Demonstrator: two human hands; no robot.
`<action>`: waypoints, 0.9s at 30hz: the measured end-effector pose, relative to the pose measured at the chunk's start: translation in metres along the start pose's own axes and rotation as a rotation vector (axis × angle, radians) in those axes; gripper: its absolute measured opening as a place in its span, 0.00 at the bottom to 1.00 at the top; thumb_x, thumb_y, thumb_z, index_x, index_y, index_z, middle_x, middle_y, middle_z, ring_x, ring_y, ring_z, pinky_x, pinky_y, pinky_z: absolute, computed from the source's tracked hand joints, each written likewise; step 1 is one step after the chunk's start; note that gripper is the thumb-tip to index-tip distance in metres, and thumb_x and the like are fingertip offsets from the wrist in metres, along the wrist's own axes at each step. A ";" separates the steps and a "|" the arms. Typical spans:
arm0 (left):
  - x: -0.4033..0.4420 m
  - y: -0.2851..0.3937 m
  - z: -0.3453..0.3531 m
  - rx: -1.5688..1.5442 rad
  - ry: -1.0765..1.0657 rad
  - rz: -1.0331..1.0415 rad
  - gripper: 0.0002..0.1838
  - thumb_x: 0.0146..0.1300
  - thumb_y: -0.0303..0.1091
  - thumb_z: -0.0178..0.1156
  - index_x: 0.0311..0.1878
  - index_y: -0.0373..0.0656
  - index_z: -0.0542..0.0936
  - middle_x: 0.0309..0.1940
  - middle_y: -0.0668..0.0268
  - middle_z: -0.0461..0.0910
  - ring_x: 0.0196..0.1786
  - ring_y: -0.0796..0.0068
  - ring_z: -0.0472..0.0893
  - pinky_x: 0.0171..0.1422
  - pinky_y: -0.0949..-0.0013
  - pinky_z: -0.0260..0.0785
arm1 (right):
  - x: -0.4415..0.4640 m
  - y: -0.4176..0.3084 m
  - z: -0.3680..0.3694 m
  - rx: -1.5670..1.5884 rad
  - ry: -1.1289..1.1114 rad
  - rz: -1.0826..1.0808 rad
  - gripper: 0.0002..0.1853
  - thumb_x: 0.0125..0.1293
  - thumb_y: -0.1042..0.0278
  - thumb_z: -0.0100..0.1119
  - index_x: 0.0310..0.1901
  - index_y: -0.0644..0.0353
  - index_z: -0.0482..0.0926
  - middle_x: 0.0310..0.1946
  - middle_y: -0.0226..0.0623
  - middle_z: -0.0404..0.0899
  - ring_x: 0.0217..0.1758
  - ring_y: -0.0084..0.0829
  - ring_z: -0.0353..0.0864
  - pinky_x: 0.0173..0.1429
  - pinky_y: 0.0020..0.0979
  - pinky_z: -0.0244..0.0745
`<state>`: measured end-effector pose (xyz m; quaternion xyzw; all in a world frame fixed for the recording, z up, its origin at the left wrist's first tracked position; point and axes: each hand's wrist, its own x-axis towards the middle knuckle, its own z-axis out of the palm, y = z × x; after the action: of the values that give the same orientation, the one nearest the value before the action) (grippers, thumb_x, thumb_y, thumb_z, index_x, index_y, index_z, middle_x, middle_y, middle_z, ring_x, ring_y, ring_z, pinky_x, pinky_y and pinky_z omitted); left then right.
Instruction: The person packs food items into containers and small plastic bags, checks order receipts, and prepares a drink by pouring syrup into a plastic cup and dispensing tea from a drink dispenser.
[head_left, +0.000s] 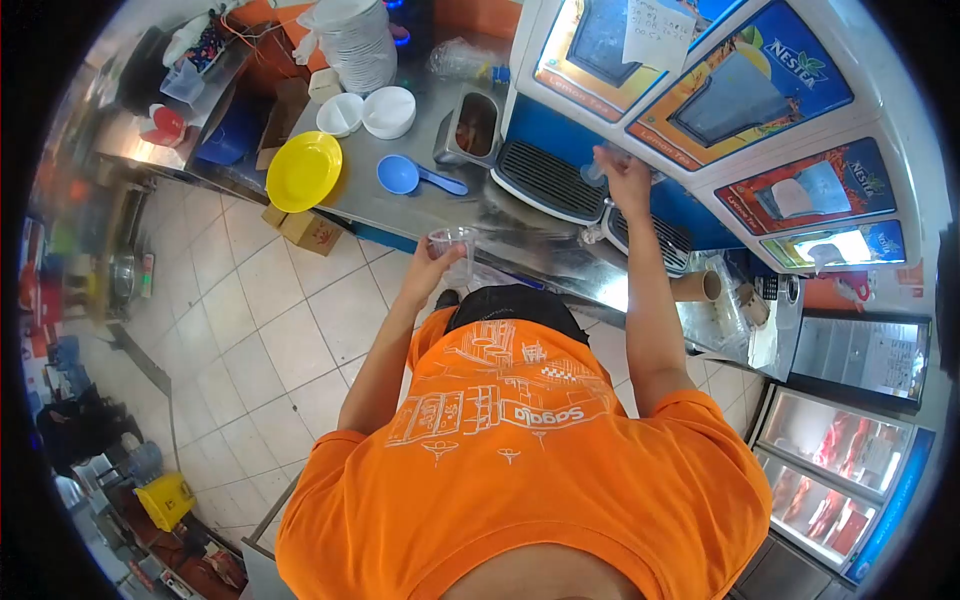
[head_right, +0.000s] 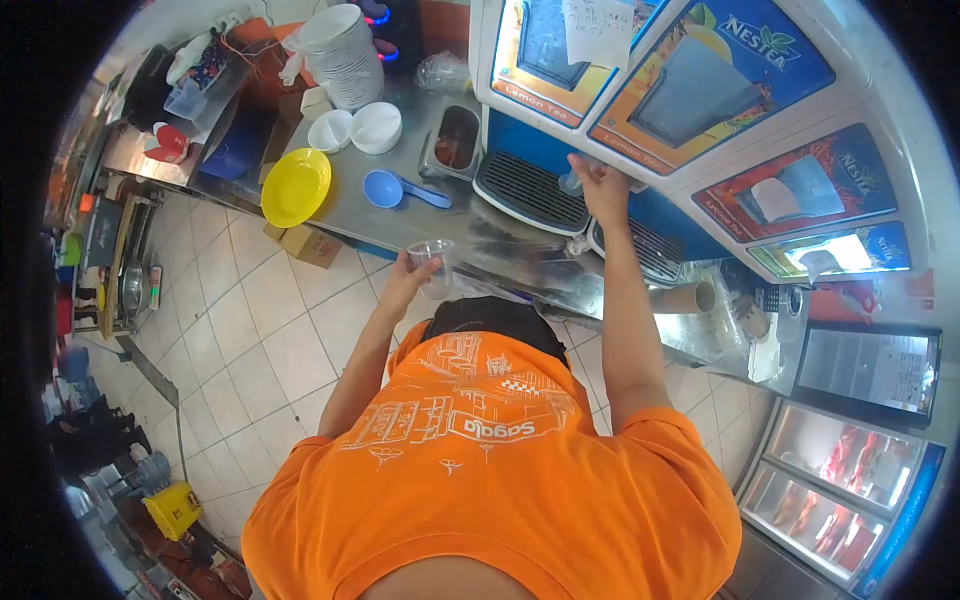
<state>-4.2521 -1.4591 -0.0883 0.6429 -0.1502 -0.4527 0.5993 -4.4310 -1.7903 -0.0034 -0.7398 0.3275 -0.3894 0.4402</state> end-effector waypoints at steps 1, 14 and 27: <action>0.002 0.002 0.000 0.034 -0.005 -0.018 0.43 0.55 0.46 0.75 0.65 0.32 0.63 0.51 0.56 0.79 0.53 0.69 0.79 0.55 0.67 0.71 | 0.001 -0.002 0.001 0.003 -0.001 -0.007 0.27 0.61 0.52 0.72 0.47 0.71 0.79 0.32 0.38 0.83 0.32 0.23 0.78 0.40 0.27 0.73; -0.004 -0.012 -0.003 -0.036 -0.035 -0.005 0.41 0.55 0.42 0.75 0.63 0.30 0.63 0.51 0.55 0.79 0.53 0.69 0.79 0.58 0.67 0.71 | 0.002 0.004 -0.002 -0.123 -0.071 0.138 0.19 0.67 0.64 0.67 0.48 0.73 0.76 0.43 0.44 0.85 0.45 0.28 0.85 0.51 0.27 0.77; 0.041 -0.027 0.017 0.276 0.043 0.460 0.47 0.47 0.34 0.78 0.67 0.35 0.61 0.59 0.51 0.72 0.64 0.61 0.74 0.65 0.59 0.68 | -0.054 0.071 0.046 -0.256 0.180 0.167 0.25 0.52 0.58 0.78 0.48 0.60 0.79 0.43 0.42 0.84 0.44 0.37 0.84 0.49 0.36 0.77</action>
<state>-4.2517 -1.4940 -0.1268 0.6768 -0.3401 -0.2661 0.5962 -4.4277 -1.7558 -0.0976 -0.7222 0.4727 -0.3714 0.3421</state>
